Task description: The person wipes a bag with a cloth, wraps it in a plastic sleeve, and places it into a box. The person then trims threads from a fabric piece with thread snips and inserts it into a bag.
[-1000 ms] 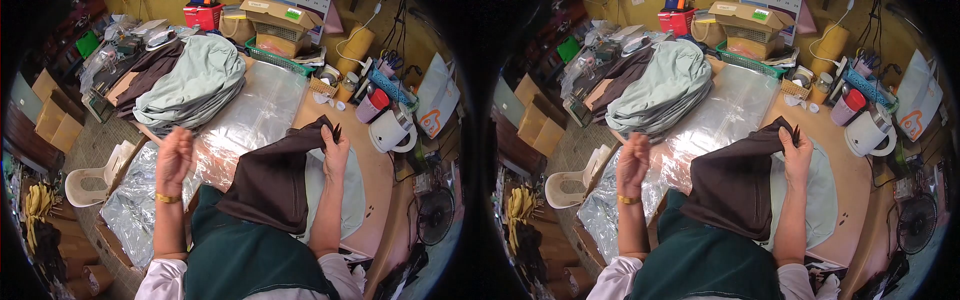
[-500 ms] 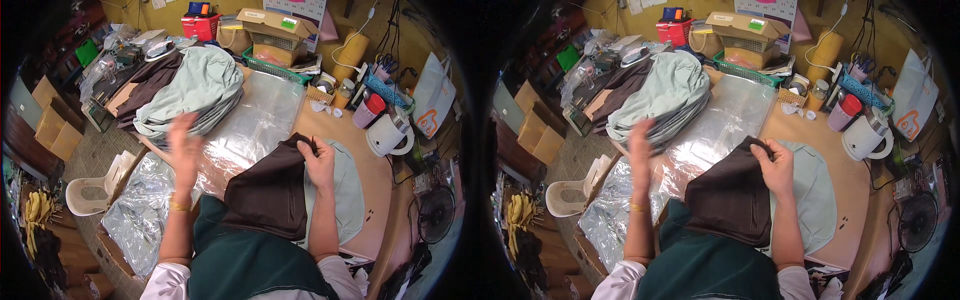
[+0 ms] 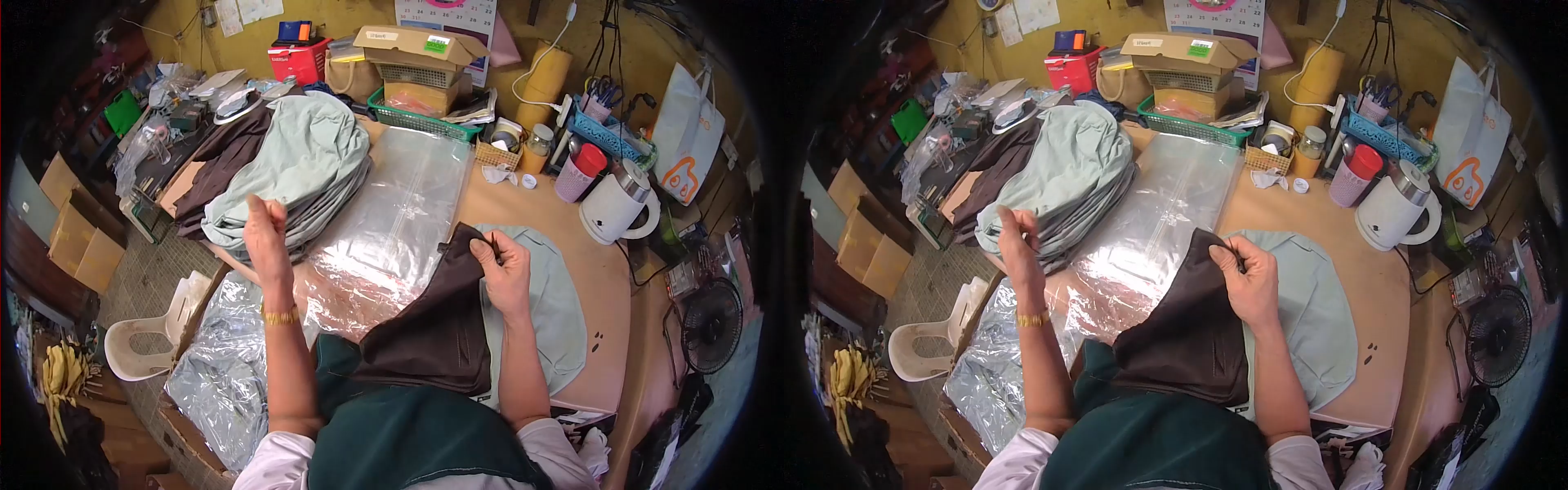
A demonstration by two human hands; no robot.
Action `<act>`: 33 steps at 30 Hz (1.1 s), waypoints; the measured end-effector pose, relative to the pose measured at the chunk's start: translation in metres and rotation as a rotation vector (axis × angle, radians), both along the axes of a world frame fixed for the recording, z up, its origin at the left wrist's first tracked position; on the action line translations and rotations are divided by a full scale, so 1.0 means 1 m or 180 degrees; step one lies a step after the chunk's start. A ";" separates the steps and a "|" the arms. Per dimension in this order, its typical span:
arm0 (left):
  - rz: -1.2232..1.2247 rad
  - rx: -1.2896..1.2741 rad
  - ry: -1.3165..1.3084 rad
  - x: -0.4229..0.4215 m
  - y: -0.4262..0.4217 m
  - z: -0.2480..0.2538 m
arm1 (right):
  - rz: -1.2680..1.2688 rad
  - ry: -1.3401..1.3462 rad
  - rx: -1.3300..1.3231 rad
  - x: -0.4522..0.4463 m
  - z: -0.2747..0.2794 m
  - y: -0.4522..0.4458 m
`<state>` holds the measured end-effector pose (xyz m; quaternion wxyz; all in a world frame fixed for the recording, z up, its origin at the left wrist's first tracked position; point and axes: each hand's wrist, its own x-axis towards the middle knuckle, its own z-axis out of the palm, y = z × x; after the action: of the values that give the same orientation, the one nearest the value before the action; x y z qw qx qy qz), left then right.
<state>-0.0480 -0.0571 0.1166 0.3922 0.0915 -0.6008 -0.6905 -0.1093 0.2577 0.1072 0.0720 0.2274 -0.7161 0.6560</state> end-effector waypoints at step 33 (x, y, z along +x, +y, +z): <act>-0.2971 0.2380 -0.0181 -0.005 0.133 -0.004 | -0.0896 0.0836 0.0406 0.036 0.027 -0.016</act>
<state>-0.0526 0.0761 0.1126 -0.0276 -0.0319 -0.3041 -0.9517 -0.0733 0.2415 0.1347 0.2412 0.2127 -0.7654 0.5575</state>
